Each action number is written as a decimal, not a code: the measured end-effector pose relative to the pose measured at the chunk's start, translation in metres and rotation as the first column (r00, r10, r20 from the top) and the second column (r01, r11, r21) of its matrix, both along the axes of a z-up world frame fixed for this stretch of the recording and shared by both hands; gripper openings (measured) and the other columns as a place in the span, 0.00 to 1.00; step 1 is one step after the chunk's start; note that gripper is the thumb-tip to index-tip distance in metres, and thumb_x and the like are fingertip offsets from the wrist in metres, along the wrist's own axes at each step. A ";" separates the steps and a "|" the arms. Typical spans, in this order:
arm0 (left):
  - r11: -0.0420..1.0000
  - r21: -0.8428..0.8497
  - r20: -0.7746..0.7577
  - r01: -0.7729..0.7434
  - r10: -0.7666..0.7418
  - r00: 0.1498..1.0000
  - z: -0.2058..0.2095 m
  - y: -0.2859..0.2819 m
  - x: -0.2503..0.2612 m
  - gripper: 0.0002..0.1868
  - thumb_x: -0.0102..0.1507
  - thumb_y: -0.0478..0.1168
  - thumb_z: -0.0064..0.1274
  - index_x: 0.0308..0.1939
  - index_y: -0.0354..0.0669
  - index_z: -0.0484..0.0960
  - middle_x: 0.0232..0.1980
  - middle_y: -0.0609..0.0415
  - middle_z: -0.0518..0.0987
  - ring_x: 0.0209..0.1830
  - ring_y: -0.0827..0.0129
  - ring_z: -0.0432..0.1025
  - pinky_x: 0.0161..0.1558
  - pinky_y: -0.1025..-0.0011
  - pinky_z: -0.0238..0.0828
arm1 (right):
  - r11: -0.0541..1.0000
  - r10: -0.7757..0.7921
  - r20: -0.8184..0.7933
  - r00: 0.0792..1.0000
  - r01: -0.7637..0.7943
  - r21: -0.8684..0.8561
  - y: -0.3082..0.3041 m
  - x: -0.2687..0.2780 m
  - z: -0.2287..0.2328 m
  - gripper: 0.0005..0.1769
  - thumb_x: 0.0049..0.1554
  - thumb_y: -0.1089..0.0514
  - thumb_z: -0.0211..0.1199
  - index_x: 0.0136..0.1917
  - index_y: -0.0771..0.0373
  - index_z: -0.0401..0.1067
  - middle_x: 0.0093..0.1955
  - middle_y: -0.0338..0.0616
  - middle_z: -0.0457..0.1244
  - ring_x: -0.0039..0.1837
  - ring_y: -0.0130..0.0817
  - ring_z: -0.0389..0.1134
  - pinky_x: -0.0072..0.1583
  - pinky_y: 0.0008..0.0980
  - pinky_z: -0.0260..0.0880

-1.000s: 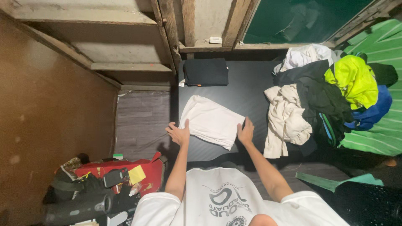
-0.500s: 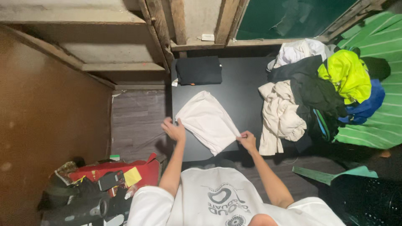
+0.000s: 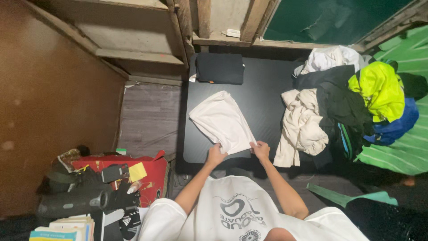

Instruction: The person empties a laundry basket onto a table and folds several items of clothing one by one, including a two-toned t-shirt, a black t-shirt, a white t-shirt, neon shorts, and black pants. The folded items are stacked on the table.

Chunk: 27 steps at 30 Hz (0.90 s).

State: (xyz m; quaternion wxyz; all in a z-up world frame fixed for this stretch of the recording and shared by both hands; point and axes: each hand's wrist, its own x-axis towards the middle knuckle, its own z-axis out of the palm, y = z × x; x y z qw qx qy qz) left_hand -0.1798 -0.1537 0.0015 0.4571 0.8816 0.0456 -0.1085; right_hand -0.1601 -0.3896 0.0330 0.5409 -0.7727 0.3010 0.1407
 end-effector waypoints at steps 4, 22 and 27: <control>0.993 -0.113 -0.175 0.046 -0.066 0.982 0.000 0.070 -0.012 0.14 0.51 0.39 0.67 0.37 0.37 0.84 0.29 0.44 0.82 0.29 0.59 0.80 0.37 0.66 0.76 | 0.973 0.142 -0.146 0.979 -0.111 0.202 0.013 -0.024 0.000 0.14 0.57 0.55 0.70 0.39 0.70 0.77 0.33 0.45 0.70 0.33 0.30 0.70 0.37 0.31 0.74; 0.939 0.332 0.416 0.089 -0.231 0.880 0.023 0.001 0.122 0.26 0.59 0.41 0.59 0.60 0.38 0.78 0.58 0.39 0.72 0.53 0.46 0.69 0.51 0.54 0.67 | 0.803 0.596 -0.197 0.778 -0.586 0.113 0.012 -0.042 -0.004 0.15 0.54 0.50 0.71 0.36 0.65 0.80 0.34 0.40 0.72 0.36 0.25 0.72 0.42 0.28 0.73; 0.772 0.548 0.329 0.323 -0.554 0.765 0.006 -0.025 0.199 0.14 0.62 0.45 0.55 0.47 0.42 0.82 0.54 0.47 0.78 0.58 0.54 0.70 0.57 0.56 0.67 | 0.797 0.603 -0.163 0.781 -0.599 0.081 0.005 -0.043 -0.009 0.17 0.54 0.50 0.73 0.34 0.66 0.79 0.32 0.42 0.71 0.36 0.27 0.70 0.42 0.29 0.70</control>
